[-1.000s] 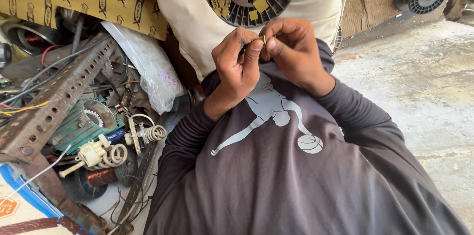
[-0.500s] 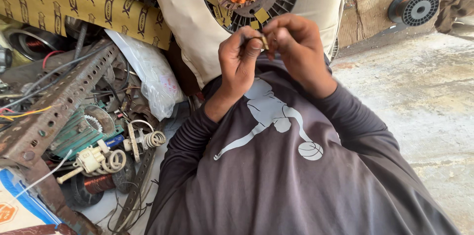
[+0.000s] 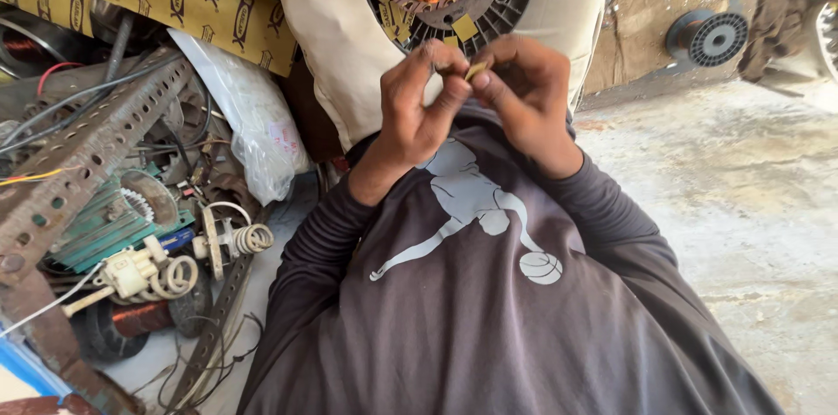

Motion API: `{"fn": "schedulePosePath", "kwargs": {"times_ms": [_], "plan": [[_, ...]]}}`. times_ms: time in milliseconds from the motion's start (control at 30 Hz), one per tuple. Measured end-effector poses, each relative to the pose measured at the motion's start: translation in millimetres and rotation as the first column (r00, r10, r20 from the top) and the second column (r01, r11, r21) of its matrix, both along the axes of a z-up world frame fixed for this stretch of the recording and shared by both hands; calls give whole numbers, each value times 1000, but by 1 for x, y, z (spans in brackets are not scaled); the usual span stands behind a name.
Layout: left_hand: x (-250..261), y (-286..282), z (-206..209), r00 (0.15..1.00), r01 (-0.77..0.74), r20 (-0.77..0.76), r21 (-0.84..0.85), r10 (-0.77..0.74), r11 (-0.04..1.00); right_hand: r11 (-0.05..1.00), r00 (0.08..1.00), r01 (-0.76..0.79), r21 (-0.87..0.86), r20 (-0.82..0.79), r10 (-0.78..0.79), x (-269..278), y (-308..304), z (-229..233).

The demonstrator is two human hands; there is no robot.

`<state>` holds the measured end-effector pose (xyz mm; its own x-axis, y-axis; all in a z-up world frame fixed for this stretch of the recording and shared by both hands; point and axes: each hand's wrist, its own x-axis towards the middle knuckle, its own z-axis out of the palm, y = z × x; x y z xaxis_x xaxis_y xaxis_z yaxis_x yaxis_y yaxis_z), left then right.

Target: The person sits on the floor and repeatedly inserts small rectangular pieces into slots on a motor rotor. They use a wooden stick to push the pieces into place and adjust them with their fingers.

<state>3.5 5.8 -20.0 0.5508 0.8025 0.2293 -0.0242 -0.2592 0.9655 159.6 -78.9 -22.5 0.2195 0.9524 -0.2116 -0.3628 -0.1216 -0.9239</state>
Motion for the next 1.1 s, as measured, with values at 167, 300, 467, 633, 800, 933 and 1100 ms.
{"fn": "schedulePosePath", "kwargs": {"times_ms": [167, 300, 467, 633, 800, 933, 1100], "plan": [[-6, 1, 9, 996, 60, -67, 39, -58, 997, 995, 967, -39, 95, 254, 14, 4, -2, 14], [1, -2, 8, 997, 32, -75, 145, -21, 989, 967, 840, -86, 238, 540, -58, 1, 0, 4], [3, -6, 4, 996, 90, 30, -73, -88, 993, 973, 899, -89, 213, 439, -14, 6, -3, -13], [-5, 5, -3, 988, 146, 58, -124, -140, 981, 984, 937, -47, 169, 348, -15, 1, -3, -27], [-2, 20, -2, 994, 100, -37, -94, -104, 991, 965, 673, -102, 239, 732, -110, -4, 14, -34], [-3, 42, 0, 990, 139, -4, -188, -142, 972, 901, 888, -255, 350, 454, 74, 14, 49, -34], [-5, 67, -4, 982, 186, -6, -102, -188, 977, 833, 878, -405, 377, 415, 239, 34, 86, -18]]}}
